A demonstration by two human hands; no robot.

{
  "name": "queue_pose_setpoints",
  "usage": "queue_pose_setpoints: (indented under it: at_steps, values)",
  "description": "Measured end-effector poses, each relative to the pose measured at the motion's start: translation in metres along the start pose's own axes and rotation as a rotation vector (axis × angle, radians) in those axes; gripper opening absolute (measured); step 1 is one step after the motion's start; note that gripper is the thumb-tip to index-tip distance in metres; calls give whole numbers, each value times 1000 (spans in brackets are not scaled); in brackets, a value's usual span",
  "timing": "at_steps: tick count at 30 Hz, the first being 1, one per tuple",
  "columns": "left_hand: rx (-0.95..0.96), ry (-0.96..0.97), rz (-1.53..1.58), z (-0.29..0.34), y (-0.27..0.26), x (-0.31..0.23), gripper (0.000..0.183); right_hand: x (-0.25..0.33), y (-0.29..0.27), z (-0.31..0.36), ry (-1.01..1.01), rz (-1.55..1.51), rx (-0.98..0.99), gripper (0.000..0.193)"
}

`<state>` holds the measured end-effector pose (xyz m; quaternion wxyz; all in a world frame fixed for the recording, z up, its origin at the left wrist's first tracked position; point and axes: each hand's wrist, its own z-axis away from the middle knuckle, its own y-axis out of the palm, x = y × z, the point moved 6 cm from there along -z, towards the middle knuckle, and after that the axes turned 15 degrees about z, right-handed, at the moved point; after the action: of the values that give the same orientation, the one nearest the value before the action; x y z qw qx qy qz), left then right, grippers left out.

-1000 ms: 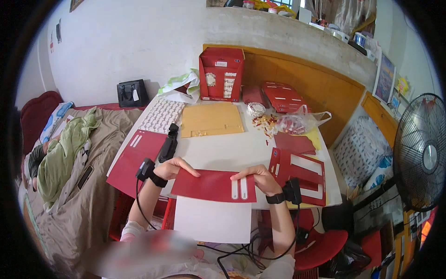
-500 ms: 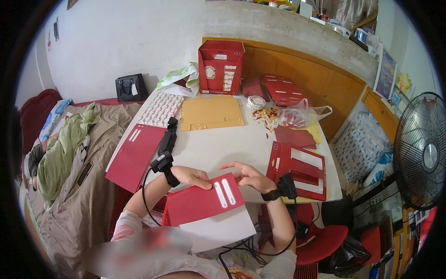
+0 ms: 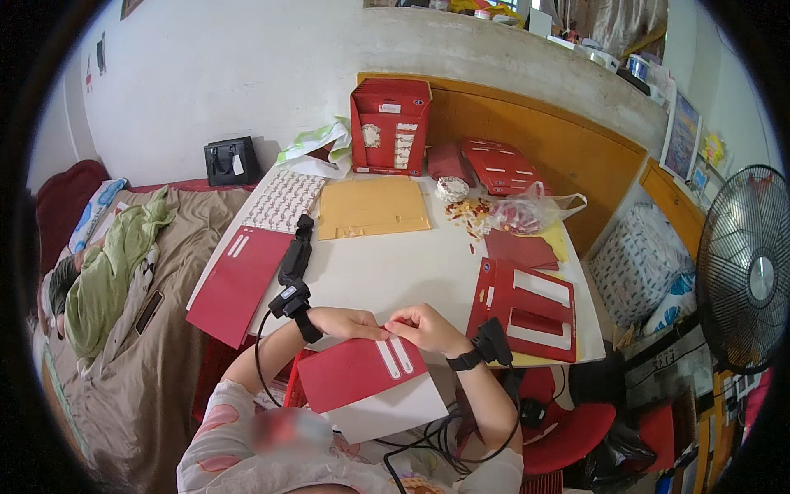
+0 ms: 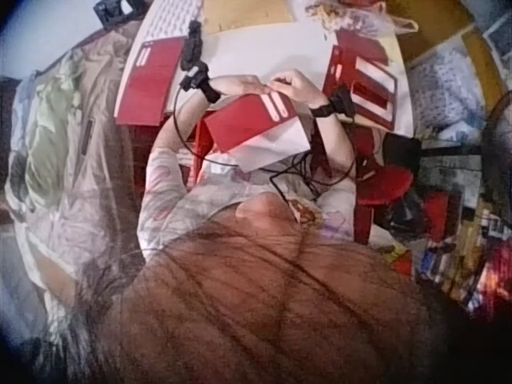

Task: The recorder is assembling and folding red paper wallet components.

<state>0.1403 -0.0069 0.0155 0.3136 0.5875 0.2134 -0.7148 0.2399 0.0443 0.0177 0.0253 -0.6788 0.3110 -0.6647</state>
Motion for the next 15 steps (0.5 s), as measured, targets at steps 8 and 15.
queue_pose_setpoints:
  at_steps: [8, 15]
  values:
    - [101, -128, -235, 36, -6, 21, 51, 4, -46, 32, 58, 168, -188, 18]
    - [166, -128, 44, 56, -15, 31, 47, 3, -75, 51, 125, 175, -364, 17]
